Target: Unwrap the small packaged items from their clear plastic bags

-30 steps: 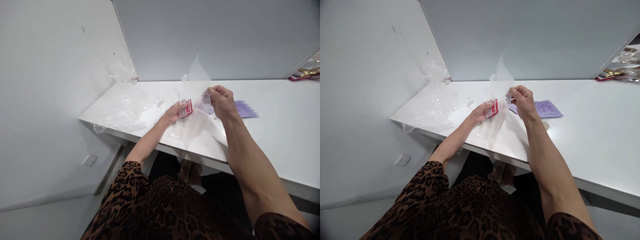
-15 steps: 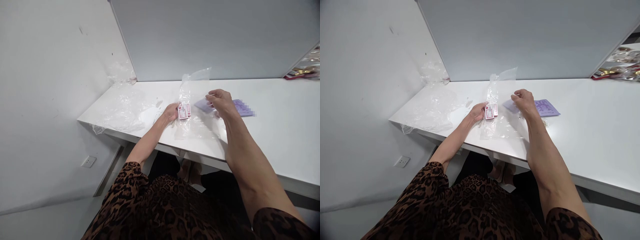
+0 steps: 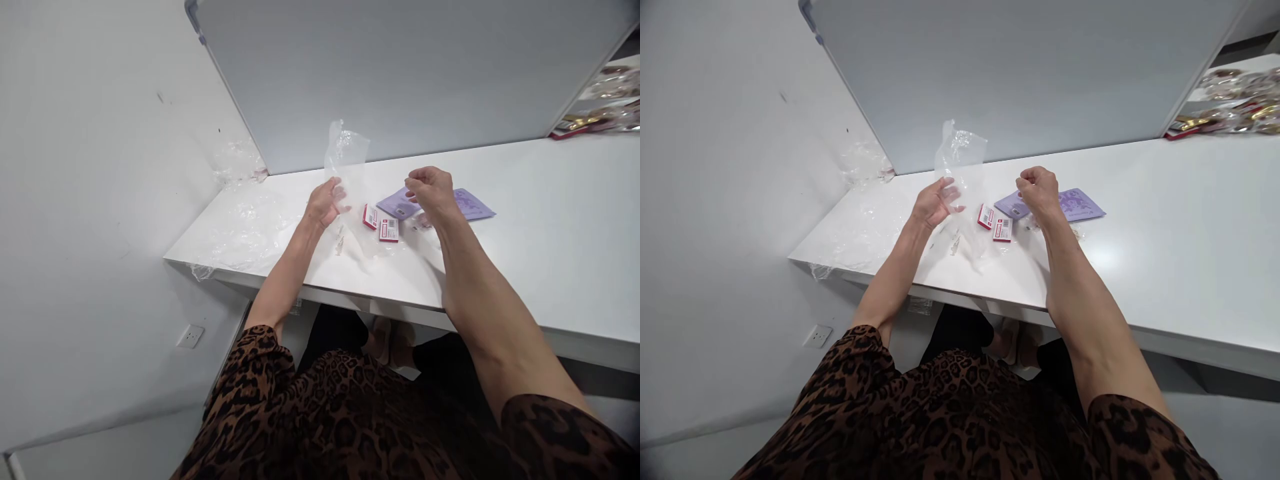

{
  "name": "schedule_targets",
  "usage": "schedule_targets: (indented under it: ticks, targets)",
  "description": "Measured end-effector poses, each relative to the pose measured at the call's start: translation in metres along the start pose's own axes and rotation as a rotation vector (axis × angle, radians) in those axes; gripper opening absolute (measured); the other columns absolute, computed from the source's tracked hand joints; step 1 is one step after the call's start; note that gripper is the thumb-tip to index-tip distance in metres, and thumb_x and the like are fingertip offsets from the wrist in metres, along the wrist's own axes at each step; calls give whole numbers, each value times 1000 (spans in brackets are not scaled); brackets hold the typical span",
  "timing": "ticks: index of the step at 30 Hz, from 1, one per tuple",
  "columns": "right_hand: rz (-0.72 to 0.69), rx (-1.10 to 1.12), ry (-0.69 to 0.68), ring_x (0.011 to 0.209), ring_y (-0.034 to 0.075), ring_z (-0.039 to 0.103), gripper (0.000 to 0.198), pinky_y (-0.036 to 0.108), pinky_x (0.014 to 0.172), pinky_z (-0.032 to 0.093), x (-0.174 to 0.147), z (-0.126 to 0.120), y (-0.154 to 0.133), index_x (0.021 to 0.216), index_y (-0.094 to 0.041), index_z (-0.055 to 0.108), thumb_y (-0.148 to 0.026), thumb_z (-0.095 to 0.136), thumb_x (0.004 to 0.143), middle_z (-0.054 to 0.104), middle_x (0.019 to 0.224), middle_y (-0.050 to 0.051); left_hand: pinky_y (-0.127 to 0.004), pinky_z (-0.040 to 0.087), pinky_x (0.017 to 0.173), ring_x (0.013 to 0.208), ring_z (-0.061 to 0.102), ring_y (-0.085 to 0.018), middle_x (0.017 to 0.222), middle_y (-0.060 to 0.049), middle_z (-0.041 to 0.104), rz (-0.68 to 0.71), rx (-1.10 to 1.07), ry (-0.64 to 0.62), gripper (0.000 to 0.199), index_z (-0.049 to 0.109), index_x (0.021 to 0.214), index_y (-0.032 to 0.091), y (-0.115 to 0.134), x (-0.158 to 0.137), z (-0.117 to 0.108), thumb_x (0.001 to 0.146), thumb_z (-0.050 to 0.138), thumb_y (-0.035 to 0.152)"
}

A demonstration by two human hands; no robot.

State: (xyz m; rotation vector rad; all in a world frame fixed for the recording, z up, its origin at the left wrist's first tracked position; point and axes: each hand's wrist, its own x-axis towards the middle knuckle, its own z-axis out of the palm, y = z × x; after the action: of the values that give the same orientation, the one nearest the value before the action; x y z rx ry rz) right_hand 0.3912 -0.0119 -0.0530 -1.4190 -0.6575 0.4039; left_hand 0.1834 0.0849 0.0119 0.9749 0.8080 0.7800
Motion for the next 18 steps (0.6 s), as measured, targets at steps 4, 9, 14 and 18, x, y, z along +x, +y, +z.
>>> schedule_targets:
  ticks: [4,9,14,18]
  targets:
    - [38,-12,18,62,16,59,11,33,63,48,-2,0,-6,81,-18,65,-9,69,76,61,73,0,-59,51,110,137,59,-31,124,-10,68,126,32,22,33,65,103,19,24,-1,-17,100,65,52]
    - [121,-30,23,62,16,59,13,37,68,46,-11,2,-18,83,-16,66,-3,68,82,60,71,0,-63,47,111,145,55,-33,134,-11,64,360,-8,90,45,64,119,20,67,-5,-61,107,46,59]
    - [146,-64,27,60,15,59,17,40,72,49,-18,3,-21,78,-16,65,0,70,81,58,68,0,-46,53,109,124,68,-23,115,-8,69,599,-89,325,32,63,105,19,111,-14,-139,105,55,50]
    - [197,-145,4,60,14,59,20,39,71,49,-25,4,-25,76,-19,67,-1,70,82,59,67,2,-27,56,95,101,69,-12,98,-3,66,585,172,716,13,58,97,20,116,-24,-199,103,50,28]
